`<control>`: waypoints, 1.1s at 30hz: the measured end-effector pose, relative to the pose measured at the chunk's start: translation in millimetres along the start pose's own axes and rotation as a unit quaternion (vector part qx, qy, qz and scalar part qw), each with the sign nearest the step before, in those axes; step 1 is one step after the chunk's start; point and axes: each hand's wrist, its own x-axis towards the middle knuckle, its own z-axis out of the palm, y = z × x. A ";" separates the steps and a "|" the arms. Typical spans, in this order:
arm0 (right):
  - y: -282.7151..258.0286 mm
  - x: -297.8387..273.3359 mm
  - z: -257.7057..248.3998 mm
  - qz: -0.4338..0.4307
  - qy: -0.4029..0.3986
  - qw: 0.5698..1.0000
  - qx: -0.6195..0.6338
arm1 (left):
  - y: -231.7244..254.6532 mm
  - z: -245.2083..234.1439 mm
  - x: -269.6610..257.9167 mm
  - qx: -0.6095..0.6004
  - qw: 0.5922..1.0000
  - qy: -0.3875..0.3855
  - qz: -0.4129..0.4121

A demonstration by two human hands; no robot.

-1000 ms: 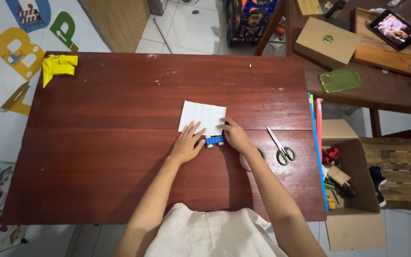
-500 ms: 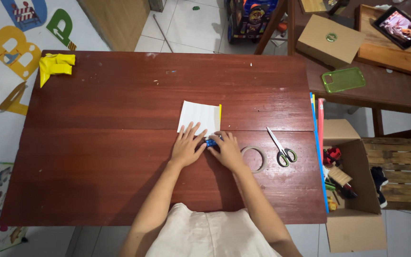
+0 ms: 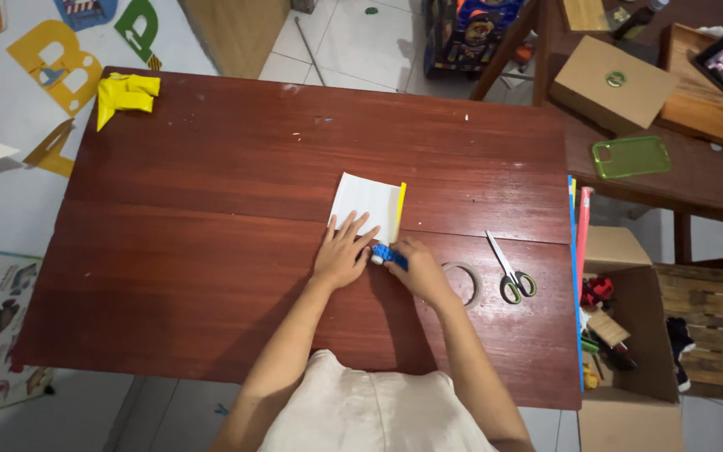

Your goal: The person wraps a small blue toy car with yellow wrapping paper on a wooden table. They fold the paper around the toy, apply clear tape to secure the folds, and use scissors to cut tape as needed. The wrapped toy remains on the table at the end.

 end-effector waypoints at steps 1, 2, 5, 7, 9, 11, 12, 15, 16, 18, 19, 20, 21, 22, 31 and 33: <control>-4.0 3.3 -3.2 0.002 0.010 1.000 0.024 | -2.0 1.6 0.5 -0.011 1.000 -0.004 -0.001; -8.2 6.1 -6.7 0.029 0.000 0.998 0.055 | -4.2 3.1 -0.4 -0.001 1.000 -0.005 -0.002; -22.0 28.1 -2.6 0.081 -0.004 0.981 0.178 | -10.5 9.3 -3.2 0.028 1.000 -0.010 -0.001; -29.7 51.2 16.0 0.071 0.030 0.952 0.297 | -13.2 14.9 -1.6 0.052 0.999 -0.015 0.001; -32.8 72.5 40.6 0.080 0.008 0.942 0.325 | -15.0 18.1 -2.1 0.014 0.998 -0.059 -0.018; -29.2 91.8 66.0 0.093 0.013 0.941 0.324 | -15.5 19.5 -1.5 -0.018 0.998 -0.053 -0.027; -25.9 101.1 78.6 0.103 0.029 0.945 0.309 | -14.9 19.4 -1.3 -0.032 0.999 -0.024 -0.026; -6.6 115.3 101.0 0.084 0.138 0.976 0.144 | -12.0 13.5 -1.5 -0.032 0.999 0.016 -0.007; 1.0 117.8 103.9 0.069 0.184 0.978 0.067 | -11.4 10.0 -0.6 -0.026 0.999 0.021 0.003; 19.1 113.0 103.3 0.151 0.195 0.968 0.047 | -8.7 3.9 1.0 -0.042 0.999 0.001 -0.022; 29.6 108.0 101.0 0.193 0.198 0.960 0.035 | -6.8 1.8 0.7 -0.052 0.998 -0.009 -0.035; 38.2 108.0 98.1 0.215 0.189 0.957 0.055 | -7.0 -0.7 0.8 -0.049 0.998 -0.009 -0.038; 45.8 109.2 95.1 0.239 0.179 0.952 0.073 | -7.0 -2.5 0.4 -0.046 0.998 -0.010 -0.041; 51.2 109.8 93.2 0.262 0.169 0.946 0.092 | -7.1 -3.8 0.0 -0.043 0.998 -0.012 -0.044; 36.1 102.6 85.6 0.269 0.144 0.952 -0.027 | -5.4 -3.7 -6.6 -0.181 0.963 0.178 -0.089; 29.5 100.4 84.3 0.240 0.157 0.957 -0.049 | -6.2 -3.6 -6.5 -0.178 0.958 0.194 -0.115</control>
